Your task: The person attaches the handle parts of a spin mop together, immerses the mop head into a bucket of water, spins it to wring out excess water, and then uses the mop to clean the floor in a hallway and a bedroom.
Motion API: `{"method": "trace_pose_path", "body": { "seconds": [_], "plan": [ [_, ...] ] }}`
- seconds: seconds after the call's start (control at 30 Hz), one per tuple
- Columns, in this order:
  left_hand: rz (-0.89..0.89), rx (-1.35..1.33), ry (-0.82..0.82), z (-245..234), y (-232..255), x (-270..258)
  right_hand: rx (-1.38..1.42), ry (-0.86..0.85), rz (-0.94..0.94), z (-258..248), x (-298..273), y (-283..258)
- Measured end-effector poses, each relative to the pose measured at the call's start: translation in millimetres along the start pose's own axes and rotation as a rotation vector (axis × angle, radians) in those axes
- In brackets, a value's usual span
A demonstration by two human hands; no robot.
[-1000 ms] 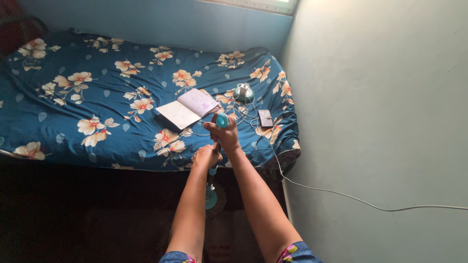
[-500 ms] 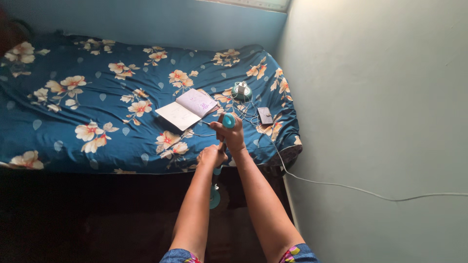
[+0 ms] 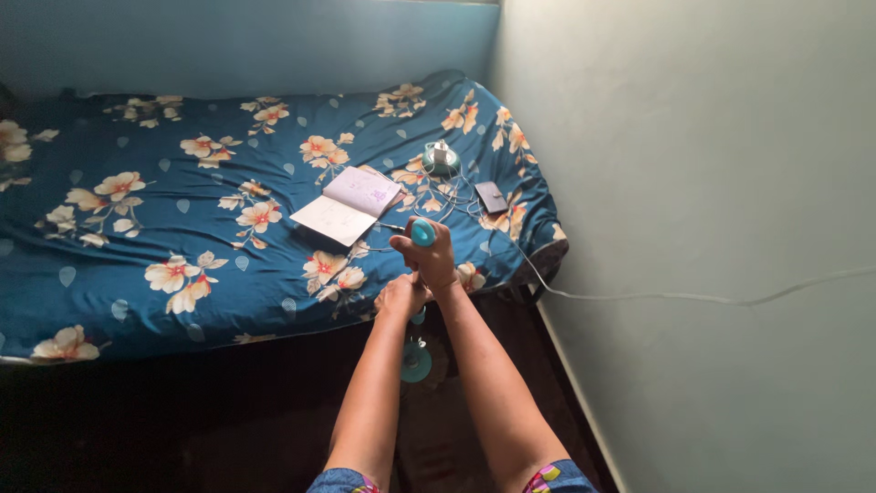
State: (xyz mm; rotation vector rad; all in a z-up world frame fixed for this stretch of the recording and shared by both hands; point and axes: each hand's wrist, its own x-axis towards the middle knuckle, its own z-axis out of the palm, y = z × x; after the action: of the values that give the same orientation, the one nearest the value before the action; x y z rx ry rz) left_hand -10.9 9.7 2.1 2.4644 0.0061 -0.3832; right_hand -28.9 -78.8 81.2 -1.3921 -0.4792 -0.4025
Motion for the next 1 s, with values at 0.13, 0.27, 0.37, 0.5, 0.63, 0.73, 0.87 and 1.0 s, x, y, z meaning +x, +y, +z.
{"method": "trace_pose_path", "body": {
  "seconds": [0.13, 0.27, 0.37, 0.5, 0.63, 0.73, 0.87, 1.0],
  "plan": [
    [-0.010, -0.007, -0.005, -2, -12, -5, -0.095, 0.010, -0.019, 13, -9, 1],
    [-0.024, -0.033, 0.008, 1, -22, -6, -0.078, -0.039, -0.046, 17, -13, 2],
    [-0.003, -0.061, 0.030, 4, -23, -10, -0.083, -0.055, -0.042, 16, -15, 2],
    [-0.035, -0.042, 0.021, 6, -14, -11, -0.028, -0.080, 0.005, 9, -14, -1],
    [-0.020, -0.063, 0.036, 13, -2, -7, 0.001, -0.079, 0.020, -6, -9, -3],
    [-0.069, -0.123, 0.058, 24, 6, -3, 0.007, -0.078, 0.019, -20, -9, -7],
    [-0.091, -0.123, 0.087, 33, 14, -5, -0.027, -0.063, 0.034, -32, -11, -12],
    [-0.095, -0.150, 0.094, 34, 23, -20, 0.038, -0.069, 0.025, -41, -13, -13]
  ]
}}
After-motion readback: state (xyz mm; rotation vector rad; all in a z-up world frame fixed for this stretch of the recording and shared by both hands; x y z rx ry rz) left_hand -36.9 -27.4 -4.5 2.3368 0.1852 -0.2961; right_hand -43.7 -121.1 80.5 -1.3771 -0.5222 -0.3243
